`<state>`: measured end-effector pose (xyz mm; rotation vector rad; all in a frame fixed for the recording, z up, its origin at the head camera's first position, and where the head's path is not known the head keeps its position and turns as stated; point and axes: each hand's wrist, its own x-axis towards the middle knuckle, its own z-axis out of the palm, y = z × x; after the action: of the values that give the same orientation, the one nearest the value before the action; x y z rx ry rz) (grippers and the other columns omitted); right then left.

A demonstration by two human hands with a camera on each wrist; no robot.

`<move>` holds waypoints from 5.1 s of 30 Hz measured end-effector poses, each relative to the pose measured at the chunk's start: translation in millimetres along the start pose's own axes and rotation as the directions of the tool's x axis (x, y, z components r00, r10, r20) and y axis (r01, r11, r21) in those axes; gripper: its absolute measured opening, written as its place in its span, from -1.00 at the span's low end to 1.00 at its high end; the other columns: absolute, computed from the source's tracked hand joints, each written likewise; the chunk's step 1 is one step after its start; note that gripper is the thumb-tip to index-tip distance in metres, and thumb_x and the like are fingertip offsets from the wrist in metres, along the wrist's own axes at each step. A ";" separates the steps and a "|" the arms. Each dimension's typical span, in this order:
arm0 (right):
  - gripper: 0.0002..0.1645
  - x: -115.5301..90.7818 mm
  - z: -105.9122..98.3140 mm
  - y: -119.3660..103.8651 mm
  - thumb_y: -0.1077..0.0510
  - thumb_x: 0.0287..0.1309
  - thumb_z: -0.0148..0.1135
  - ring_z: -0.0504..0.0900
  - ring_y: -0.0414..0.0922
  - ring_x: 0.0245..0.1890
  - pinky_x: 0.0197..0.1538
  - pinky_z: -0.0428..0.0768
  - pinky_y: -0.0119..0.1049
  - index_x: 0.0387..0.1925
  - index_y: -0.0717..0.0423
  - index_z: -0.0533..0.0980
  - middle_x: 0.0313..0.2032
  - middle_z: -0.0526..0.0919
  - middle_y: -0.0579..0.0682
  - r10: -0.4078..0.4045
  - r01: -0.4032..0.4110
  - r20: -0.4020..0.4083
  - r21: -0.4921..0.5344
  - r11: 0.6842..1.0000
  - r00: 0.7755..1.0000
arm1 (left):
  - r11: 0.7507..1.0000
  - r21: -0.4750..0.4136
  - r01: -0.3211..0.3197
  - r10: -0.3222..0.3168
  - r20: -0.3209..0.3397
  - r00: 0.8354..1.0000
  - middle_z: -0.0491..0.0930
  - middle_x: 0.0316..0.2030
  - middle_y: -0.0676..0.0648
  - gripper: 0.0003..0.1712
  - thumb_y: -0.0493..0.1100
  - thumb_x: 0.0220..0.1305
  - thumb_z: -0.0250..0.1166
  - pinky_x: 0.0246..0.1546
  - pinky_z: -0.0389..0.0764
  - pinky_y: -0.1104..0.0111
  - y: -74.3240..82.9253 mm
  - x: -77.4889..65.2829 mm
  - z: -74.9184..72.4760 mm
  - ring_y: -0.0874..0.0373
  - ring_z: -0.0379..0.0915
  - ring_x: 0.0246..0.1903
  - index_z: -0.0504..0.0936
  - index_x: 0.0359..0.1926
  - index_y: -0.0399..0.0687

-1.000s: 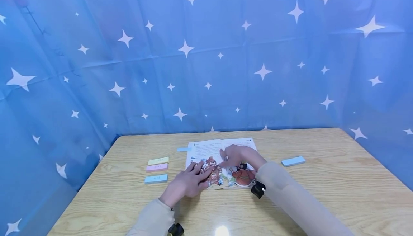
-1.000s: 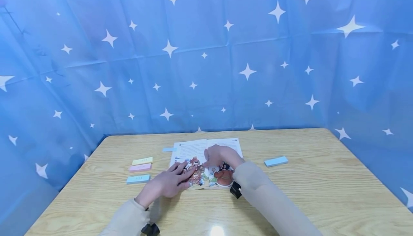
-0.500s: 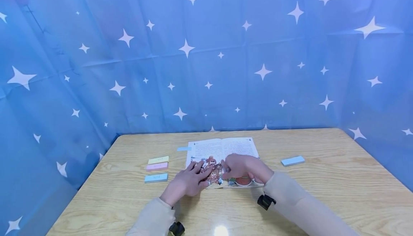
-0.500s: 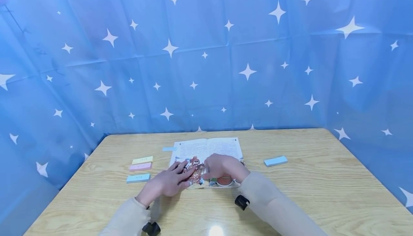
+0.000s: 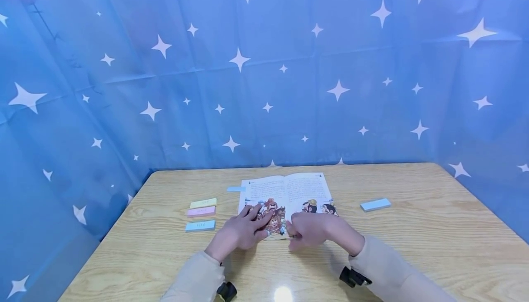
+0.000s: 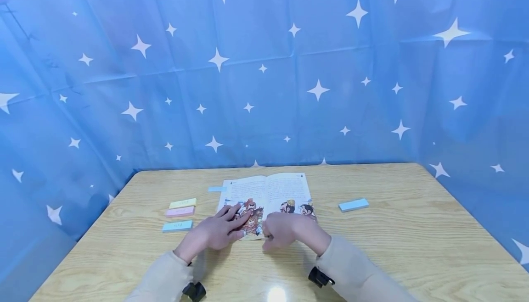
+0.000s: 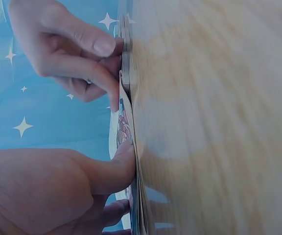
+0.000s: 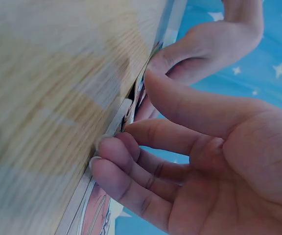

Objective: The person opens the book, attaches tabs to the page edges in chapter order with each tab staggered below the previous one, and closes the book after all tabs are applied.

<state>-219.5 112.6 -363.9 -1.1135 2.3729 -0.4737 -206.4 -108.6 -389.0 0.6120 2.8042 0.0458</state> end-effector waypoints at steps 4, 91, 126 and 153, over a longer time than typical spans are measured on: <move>-0.33 -6.1 0.6 -6.2 0.11 0.32 0.34 0.02 -0.30 -0.66 -0.45 0.16 -0.46 -0.71 -0.07 0.08 -0.63 0.12 -0.22 0.060 -0.059 0.020 -0.053 0.997 0.998 | 1.000 -0.008 -0.002 0.002 0.000 1.000 0.00 0.57 -0.09 -0.35 0.17 0.56 0.00 0.32 0.32 -0.11 0.1 0.0 -1.2 -0.16 -0.10 0.53 0.16 0.58 0.28; 0.49 -42.6 -25.8 61.7 -0.14 0.03 0.55 -0.14 0.33 0.52 0.43 0.10 0.27 0.57 0.34 -0.29 0.54 -0.19 0.41 0.153 -0.154 0.025 0.102 0.983 0.988 | 0.984 -0.178 0.010 -0.008 0.011 1.000 -0.10 0.57 -0.26 -0.27 0.16 0.52 0.08 0.20 0.45 -0.09 -10.1 -1.2 -4.1 -0.23 -0.13 0.52 0.14 0.59 0.13; 0.39 -33.0 -17.7 28.9 -0.22 0.26 0.35 -0.01 0.24 0.51 0.42 0.17 0.18 0.57 0.17 -0.45 0.56 -0.26 0.29 0.003 -0.001 -0.520 0.004 1.000 0.854 | 0.973 -0.229 -0.020 0.012 -0.033 0.999 -0.07 0.56 -0.29 -0.28 0.15 0.51 0.11 0.31 0.31 -0.14 -16.3 0.8 -2.7 -0.25 -0.08 0.51 0.19 0.57 0.11; -0.02 -12.1 12.0 21.1 -0.30 0.43 0.06 0.17 0.18 0.48 0.44 0.22 0.09 0.52 0.31 0.09 0.51 0.11 0.25 0.027 -0.015 -0.200 0.058 0.998 0.979 | 0.952 -0.301 -0.053 -0.096 -0.460 0.883 0.26 0.42 -0.38 -0.42 -0.06 0.63 -0.08 0.31 0.33 -0.09 -27.8 9.9 -13.0 -0.27 0.23 0.38 0.29 0.44 -0.38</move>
<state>-219.3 133.7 -380.9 -1.0581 2.5238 -0.6697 -229.8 -129.4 -381.4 0.5493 3.1615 0.7058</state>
